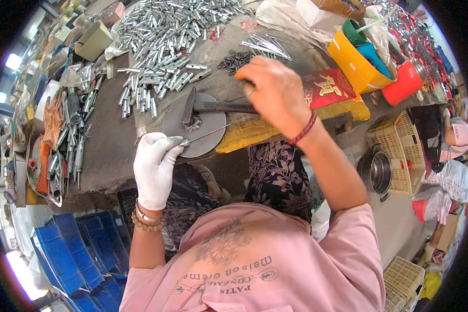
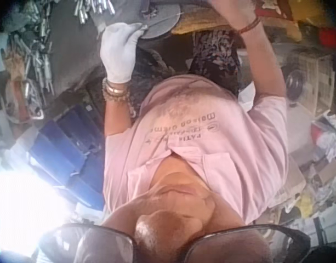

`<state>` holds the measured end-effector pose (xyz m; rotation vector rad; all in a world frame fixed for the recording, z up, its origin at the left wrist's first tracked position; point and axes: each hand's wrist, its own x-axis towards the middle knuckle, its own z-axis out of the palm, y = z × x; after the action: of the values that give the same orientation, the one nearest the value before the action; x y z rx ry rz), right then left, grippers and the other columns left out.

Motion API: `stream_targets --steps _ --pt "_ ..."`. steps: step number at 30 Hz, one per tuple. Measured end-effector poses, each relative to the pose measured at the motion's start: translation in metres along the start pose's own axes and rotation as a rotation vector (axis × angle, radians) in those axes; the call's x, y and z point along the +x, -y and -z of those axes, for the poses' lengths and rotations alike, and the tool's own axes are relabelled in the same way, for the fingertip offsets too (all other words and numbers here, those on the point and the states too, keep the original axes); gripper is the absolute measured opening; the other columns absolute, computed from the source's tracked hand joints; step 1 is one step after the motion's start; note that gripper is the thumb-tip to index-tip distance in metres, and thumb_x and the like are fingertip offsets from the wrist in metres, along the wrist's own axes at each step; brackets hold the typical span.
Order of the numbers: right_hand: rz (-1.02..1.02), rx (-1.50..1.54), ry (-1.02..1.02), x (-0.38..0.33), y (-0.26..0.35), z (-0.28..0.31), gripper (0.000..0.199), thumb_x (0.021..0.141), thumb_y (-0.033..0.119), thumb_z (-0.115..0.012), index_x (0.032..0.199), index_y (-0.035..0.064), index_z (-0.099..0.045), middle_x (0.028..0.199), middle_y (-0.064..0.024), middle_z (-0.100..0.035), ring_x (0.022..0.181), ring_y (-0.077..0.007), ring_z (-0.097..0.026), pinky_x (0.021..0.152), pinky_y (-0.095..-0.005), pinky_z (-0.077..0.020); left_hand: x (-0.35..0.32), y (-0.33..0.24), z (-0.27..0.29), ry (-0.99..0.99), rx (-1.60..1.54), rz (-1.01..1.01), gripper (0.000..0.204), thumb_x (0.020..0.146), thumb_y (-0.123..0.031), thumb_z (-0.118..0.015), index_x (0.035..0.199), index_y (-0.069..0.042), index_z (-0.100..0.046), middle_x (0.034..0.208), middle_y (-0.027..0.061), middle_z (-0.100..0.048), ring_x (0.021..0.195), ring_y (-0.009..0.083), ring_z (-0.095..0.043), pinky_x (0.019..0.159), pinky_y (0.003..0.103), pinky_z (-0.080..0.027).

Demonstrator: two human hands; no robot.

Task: The person assembles metal hardware components by inserting small pins into metal brackets and tapping them into place with a hammer.

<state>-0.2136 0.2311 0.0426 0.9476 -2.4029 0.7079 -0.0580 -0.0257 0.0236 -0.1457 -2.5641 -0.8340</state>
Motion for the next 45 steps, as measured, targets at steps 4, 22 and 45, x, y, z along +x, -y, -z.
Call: stream_targets --steps 4,22,45 --pt "0.012 -0.143 0.089 0.008 -0.033 -0.008 0.018 0.082 0.006 -0.077 0.099 0.0103 -0.078 0.100 -0.0067 -0.070 0.101 -0.0297 -0.071 0.087 -0.0428 -0.0586 0.002 0.001 -0.002 -0.021 -0.028 -0.010 0.018 0.083 -0.009 -0.084 0.100 -0.007 -0.081 0.094 0.0098 -0.070 0.096 0.0300 -0.067 0.086 0.039 -0.054" --pt "0.300 -0.389 0.284 0.040 -0.038 -0.025 0.019 0.081 0.007 -0.077 0.099 0.0083 -0.070 0.102 -0.0077 -0.065 0.104 -0.0302 -0.068 0.088 -0.0453 -0.0572 0.000 0.003 -0.002 -0.026 -0.028 -0.042 0.016 0.086 -0.004 -0.079 0.102 -0.003 -0.079 0.096 0.0117 -0.071 0.096 0.0307 -0.066 0.088 0.039 -0.053" --pt "0.055 0.422 -0.013 -0.030 0.089 -0.052 0.025 0.075 0.001 -0.076 0.098 0.0093 -0.077 0.109 -0.0057 -0.069 0.109 -0.0278 -0.065 0.097 -0.0421 -0.0434 -0.003 0.013 -0.007 -0.075 -0.007 -0.081 0.018 0.082 -0.013 -0.083 0.099 -0.011 -0.079 0.093 0.0072 -0.068 0.092 0.0310 -0.066 0.080 0.042 -0.054"
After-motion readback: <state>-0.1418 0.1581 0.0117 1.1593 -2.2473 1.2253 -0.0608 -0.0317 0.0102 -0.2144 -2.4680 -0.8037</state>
